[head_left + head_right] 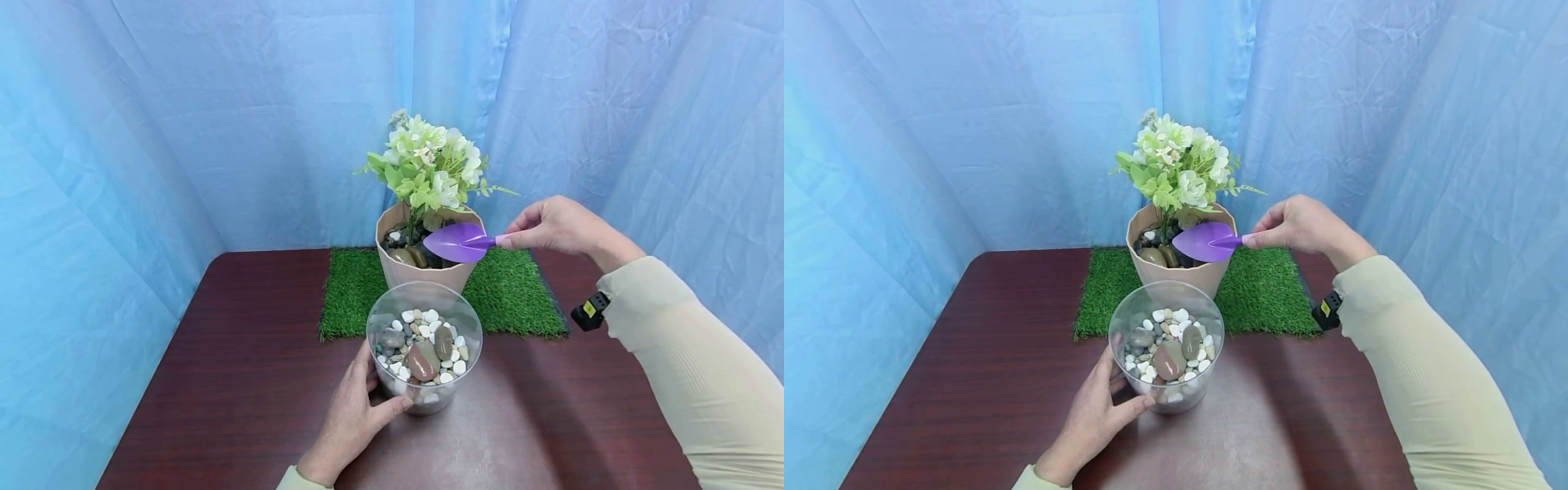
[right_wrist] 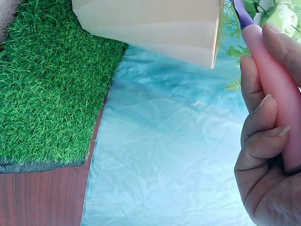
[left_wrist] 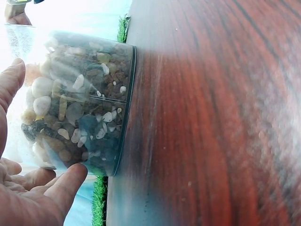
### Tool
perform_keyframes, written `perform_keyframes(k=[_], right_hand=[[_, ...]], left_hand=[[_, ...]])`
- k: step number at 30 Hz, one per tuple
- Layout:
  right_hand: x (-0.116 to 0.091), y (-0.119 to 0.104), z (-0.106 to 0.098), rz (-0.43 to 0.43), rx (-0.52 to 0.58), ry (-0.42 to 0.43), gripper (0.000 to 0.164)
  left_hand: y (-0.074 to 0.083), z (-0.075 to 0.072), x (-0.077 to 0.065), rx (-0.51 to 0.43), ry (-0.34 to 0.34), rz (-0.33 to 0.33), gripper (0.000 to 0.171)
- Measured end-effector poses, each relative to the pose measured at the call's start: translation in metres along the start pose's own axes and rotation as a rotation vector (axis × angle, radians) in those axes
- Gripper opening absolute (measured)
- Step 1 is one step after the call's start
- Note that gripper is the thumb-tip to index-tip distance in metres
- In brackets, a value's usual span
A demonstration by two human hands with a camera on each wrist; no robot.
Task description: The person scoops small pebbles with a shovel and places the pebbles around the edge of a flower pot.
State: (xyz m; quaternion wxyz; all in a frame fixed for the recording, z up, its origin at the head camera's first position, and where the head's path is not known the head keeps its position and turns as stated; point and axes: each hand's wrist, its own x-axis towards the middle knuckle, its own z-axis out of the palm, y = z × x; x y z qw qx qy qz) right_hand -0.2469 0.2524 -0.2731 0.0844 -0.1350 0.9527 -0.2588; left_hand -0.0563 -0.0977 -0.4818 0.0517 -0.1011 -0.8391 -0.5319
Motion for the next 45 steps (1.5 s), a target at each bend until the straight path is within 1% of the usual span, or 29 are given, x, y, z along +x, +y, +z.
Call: perform_keyframes(k=[11, 17, 24, 32, 40, 45], right_hand=[[-0.004, -0.001, 0.000, 0.006, -0.006, -0.001, 0.044], [-0.008, -0.004, 0.000, -0.010, -0.013, -0.001, 0.041], [-0.014, -0.012, 0.002, -0.053, 0.007, -0.006, 0.034], [-0.023, -0.022, 0.006, -0.099, 0.002, -0.014, 0.027], [-0.031, -0.032, 0.010, -0.142, -0.025, -0.029, 0.022], [-0.036, -0.038, 0.012, -0.183, -0.058, -0.063, 0.019]], left_hand=[[0.000, 0.000, 0.001, -0.013, -0.004, 0.003, 0.116], [0.001, 0.000, 0.000, -0.005, 0.001, -0.004, 0.118], [0.002, -0.001, 0.001, -0.001, 0.003, -0.002, 0.117], [0.003, -0.001, 0.001, -0.006, 0.003, -0.005, 0.117], [0.002, 0.000, 0.001, -0.009, 0.002, 0.002, 0.117], [0.001, 0.000, 0.002, -0.019, -0.002, 0.003, 0.116]])
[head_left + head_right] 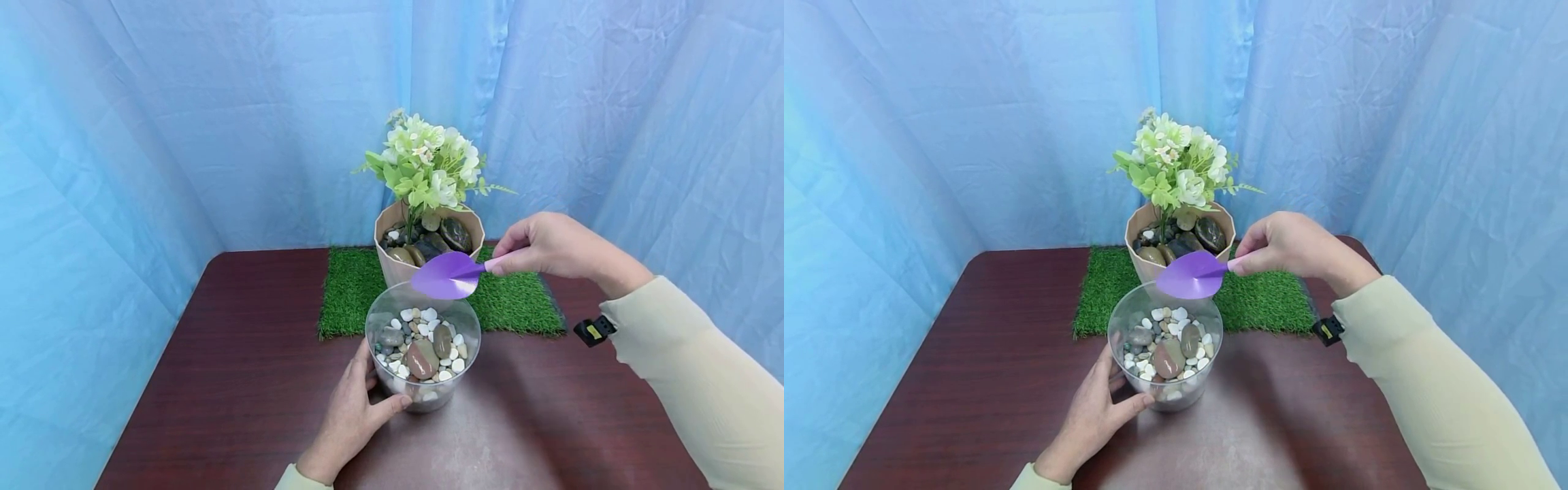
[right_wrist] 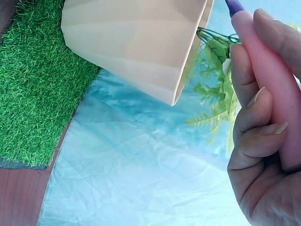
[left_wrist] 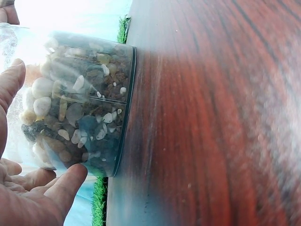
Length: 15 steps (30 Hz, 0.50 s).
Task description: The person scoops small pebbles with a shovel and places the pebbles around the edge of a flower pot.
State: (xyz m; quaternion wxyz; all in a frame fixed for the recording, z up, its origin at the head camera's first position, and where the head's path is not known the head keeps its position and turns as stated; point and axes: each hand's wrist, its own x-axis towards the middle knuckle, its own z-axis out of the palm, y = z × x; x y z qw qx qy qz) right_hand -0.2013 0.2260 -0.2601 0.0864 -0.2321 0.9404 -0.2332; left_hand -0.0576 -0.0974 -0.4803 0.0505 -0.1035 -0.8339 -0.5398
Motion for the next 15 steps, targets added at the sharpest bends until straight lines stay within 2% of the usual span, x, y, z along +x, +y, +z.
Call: perform_keyframes(k=[9, 15], right_hand=[[-0.003, -0.012, 0.007, -0.055, -0.053, -0.049, 0.012], [-0.005, -0.025, 0.012, -0.054, -0.115, -0.068, 0.008]], left_hand=[[0.000, 0.000, -0.001, 0.015, 0.002, -0.006, 0.116], [0.000, 0.000, -0.001, 0.016, 0.003, -0.001, 0.116]])
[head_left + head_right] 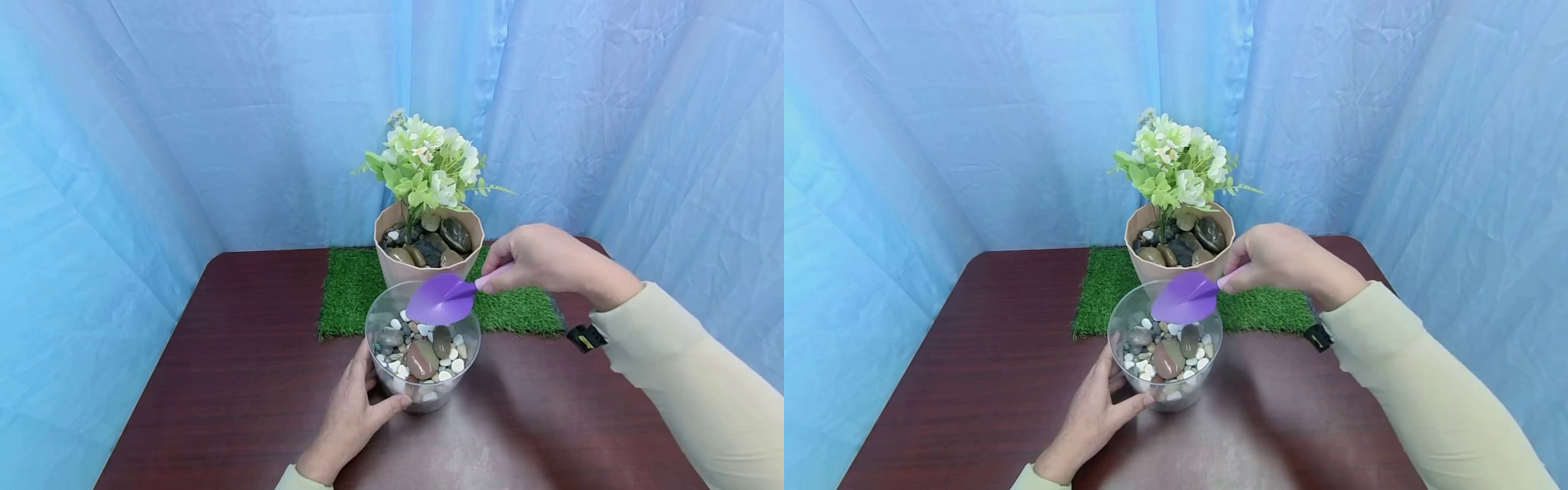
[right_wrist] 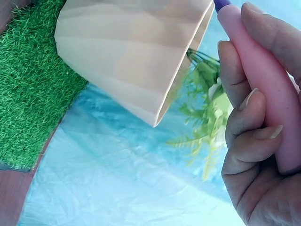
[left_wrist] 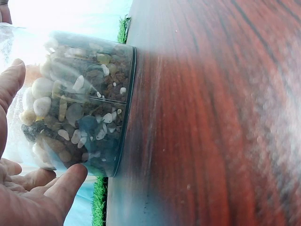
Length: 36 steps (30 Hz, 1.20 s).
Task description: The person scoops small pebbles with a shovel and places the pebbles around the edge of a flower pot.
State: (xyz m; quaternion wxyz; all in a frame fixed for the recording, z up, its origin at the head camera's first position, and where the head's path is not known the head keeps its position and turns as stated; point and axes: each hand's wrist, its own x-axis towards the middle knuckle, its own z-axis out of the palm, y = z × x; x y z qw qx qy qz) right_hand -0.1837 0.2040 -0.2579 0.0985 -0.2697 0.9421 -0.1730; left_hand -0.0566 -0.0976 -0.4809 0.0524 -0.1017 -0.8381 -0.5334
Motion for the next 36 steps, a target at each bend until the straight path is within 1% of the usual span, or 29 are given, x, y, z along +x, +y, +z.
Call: perform_keyframes(k=[2, 10, 15, 21, 30, 36], right_hand=[[-0.001, -0.006, 0.001, -0.003, -0.029, -0.004, 0.008], [-0.002, -0.025, 0.007, -0.073, -0.151, -0.005, 0.011], [-0.002, -0.030, 0.011, -0.109, -0.227, 0.021, 0.015], [0.000, -0.034, 0.014, -0.131, -0.295, 0.024, 0.020], [0.000, -0.043, 0.016, -0.135, -0.401, 0.041, 0.039], [-0.002, -0.053, 0.017, -0.159, -0.482, 0.085, 0.053]], left_hand=[[0.000, 0.000, 0.000, 0.000, -0.001, 0.000, 0.116], [0.000, 0.000, 0.000, -0.005, 0.001, -0.001, 0.116], [0.000, 0.000, 0.000, -0.007, 0.006, 0.008, 0.116], [0.000, 0.001, -0.001, 0.002, 0.006, 0.010, 0.116], [0.000, 0.001, -0.001, -0.002, 0.002, 0.003, 0.118], [0.000, 0.000, -0.001, 0.001, 0.003, 0.004, 0.117]])
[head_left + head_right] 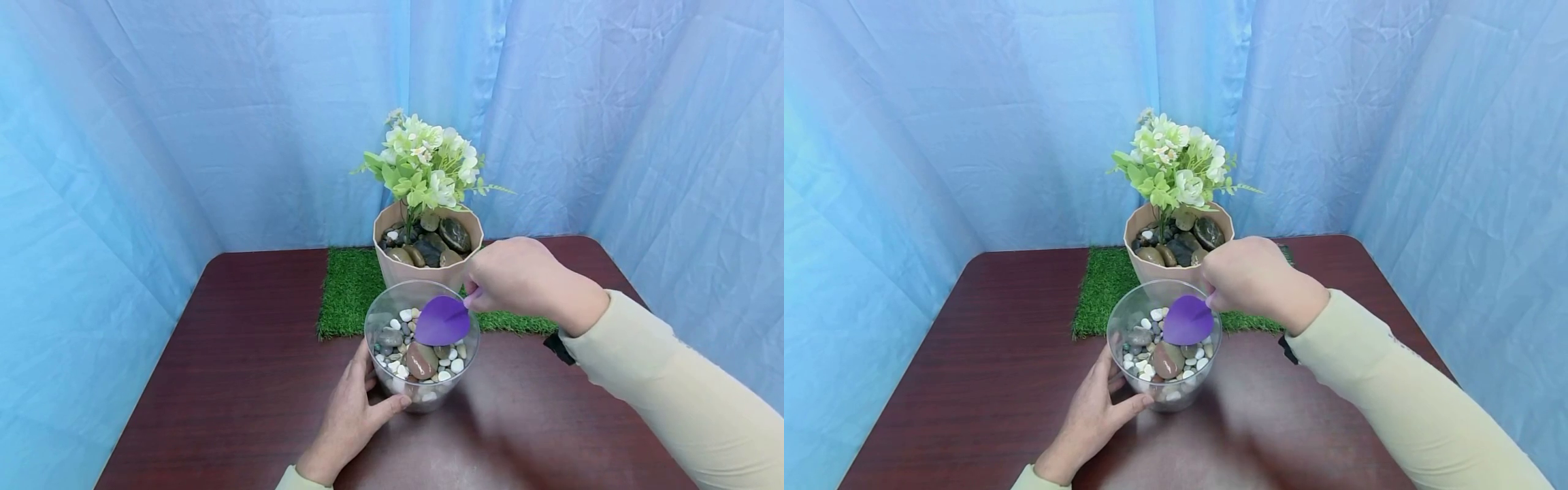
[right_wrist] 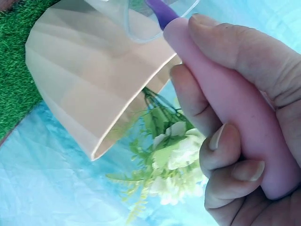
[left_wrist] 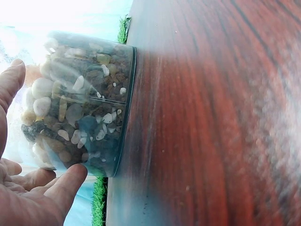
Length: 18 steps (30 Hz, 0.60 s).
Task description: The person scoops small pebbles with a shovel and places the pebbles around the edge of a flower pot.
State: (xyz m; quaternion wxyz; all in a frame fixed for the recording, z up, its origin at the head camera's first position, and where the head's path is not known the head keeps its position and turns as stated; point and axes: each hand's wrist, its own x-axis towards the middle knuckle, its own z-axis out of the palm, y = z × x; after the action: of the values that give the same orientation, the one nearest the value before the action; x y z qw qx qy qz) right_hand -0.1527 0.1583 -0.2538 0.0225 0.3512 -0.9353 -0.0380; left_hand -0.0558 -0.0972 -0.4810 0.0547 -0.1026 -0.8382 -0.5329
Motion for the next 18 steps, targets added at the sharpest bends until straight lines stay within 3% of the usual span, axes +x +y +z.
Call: perform_keyframes(k=[4, 10, 18], right_hand=[[0.001, -0.009, -0.003, 0.004, -0.075, 0.008, 0.059], [0.002, -0.025, -0.010, 0.026, -0.153, 0.003, 0.049], [0.005, -0.050, -0.010, 0.013, -0.302, 0.139, 0.050]], left_hand=[[0.000, 0.000, 0.000, 0.003, 0.000, 0.002, 0.117], [0.000, 0.000, 0.000, 0.004, 0.002, 0.004, 0.117], [0.000, 0.000, 0.001, -0.012, 0.001, 0.002, 0.116]])
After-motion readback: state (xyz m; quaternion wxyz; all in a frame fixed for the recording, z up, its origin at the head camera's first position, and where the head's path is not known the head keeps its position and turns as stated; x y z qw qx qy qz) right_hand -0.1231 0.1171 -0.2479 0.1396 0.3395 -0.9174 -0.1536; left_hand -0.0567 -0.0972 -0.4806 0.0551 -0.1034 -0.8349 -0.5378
